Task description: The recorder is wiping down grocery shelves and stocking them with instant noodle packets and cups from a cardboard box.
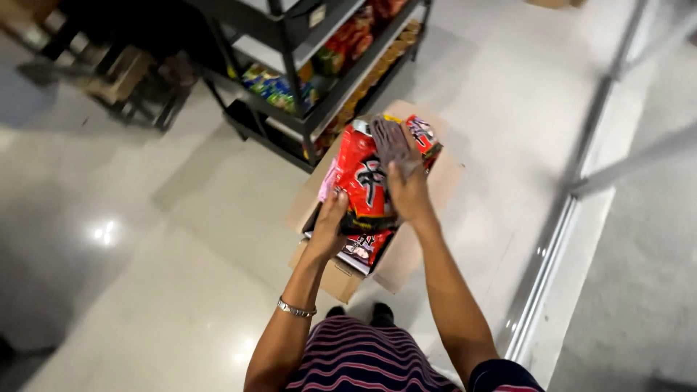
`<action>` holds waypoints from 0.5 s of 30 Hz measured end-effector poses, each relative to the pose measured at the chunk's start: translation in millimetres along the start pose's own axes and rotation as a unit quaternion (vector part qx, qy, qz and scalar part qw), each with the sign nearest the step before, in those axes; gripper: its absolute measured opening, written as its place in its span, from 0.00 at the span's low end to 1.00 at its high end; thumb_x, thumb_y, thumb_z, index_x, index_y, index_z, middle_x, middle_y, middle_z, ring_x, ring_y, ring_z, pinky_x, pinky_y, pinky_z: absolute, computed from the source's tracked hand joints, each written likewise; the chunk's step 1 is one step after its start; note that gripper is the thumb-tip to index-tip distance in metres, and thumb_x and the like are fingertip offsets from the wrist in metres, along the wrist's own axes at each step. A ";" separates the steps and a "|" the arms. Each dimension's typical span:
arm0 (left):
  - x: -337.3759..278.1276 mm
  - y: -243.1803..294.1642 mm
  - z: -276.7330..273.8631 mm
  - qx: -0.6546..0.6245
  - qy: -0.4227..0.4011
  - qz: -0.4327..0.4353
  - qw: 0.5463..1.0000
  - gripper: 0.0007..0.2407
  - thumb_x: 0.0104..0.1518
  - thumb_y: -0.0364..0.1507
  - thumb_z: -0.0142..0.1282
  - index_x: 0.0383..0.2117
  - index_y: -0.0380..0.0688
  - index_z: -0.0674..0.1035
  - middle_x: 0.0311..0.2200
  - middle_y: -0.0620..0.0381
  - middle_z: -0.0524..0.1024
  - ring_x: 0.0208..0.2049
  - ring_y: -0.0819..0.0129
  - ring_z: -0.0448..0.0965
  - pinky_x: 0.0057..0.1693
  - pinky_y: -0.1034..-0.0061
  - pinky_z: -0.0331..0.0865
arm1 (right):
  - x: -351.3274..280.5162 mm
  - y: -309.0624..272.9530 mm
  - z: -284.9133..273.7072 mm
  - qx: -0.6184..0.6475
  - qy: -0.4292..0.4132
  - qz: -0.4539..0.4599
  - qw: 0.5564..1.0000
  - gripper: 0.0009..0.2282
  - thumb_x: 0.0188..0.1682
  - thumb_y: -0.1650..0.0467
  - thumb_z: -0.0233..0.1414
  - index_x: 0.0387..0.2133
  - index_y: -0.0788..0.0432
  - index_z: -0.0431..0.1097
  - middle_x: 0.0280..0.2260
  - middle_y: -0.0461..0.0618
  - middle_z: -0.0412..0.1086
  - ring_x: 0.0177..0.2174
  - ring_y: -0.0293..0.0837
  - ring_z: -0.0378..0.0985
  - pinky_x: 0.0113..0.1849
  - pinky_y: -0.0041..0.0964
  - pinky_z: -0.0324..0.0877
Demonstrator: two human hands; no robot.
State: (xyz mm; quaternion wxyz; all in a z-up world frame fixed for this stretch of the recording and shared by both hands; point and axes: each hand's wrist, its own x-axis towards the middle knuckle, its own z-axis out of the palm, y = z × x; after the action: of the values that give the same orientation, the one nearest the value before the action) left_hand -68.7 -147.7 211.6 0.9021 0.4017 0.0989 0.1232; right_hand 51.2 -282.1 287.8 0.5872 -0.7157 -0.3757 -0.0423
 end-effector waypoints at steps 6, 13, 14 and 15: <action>2.5 10.3 7.7 -0.093 0.095 0.134 0.982 0.25 0.68 0.42 0.47 0.66 0.40 0.60 0.57 0.46 0.72 0.55 0.56 0.76 0.59 0.59 0.73 | -56.6 -23.0 26.1 0.027 -0.059 -0.037 0.997 0.27 0.60 0.66 0.43 0.72 0.58 0.45 0.72 0.65 0.43 0.71 0.59 0.45 0.68 0.49 0.48; -26.7 -22.3 -6.5 0.080 0.164 0.179 0.967 0.25 0.65 0.39 0.49 0.67 0.47 0.60 0.61 0.53 0.68 0.59 0.62 0.72 0.59 0.60 0.73 | -25.3 -54.5 39.0 -0.219 -0.086 -0.302 0.924 0.26 0.57 0.57 0.44 0.68 0.47 0.55 0.72 0.57 0.41 0.72 0.61 0.37 0.69 0.63 0.32; -37.7 -14.8 -1.3 0.079 0.174 0.182 0.965 0.25 0.65 0.39 0.49 0.67 0.47 0.60 0.61 0.53 0.68 0.59 0.62 0.72 0.59 0.60 0.73 | -12.8 -55.3 41.6 -0.212 -0.094 -0.305 0.924 0.26 0.57 0.57 0.44 0.68 0.47 0.55 0.72 0.57 0.41 0.72 0.61 0.37 0.69 0.63 0.32; -49.0 -6.4 3.4 0.008 0.176 0.190 0.966 0.25 0.66 0.39 0.47 0.68 0.49 0.59 0.62 0.54 0.67 0.59 0.63 0.72 0.59 0.61 0.72 | -0.2 -56.9 45.7 -0.128 -0.116 -0.235 0.956 0.29 0.57 0.58 0.45 0.70 0.53 0.49 0.72 0.60 0.42 0.71 0.61 0.39 0.69 0.61 0.34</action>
State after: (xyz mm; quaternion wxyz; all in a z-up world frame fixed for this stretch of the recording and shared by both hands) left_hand -113.4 -168.9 213.0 0.8268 0.3926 0.1792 0.3607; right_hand 0.2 -240.8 319.7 0.4164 -0.6763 -0.5903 -0.1442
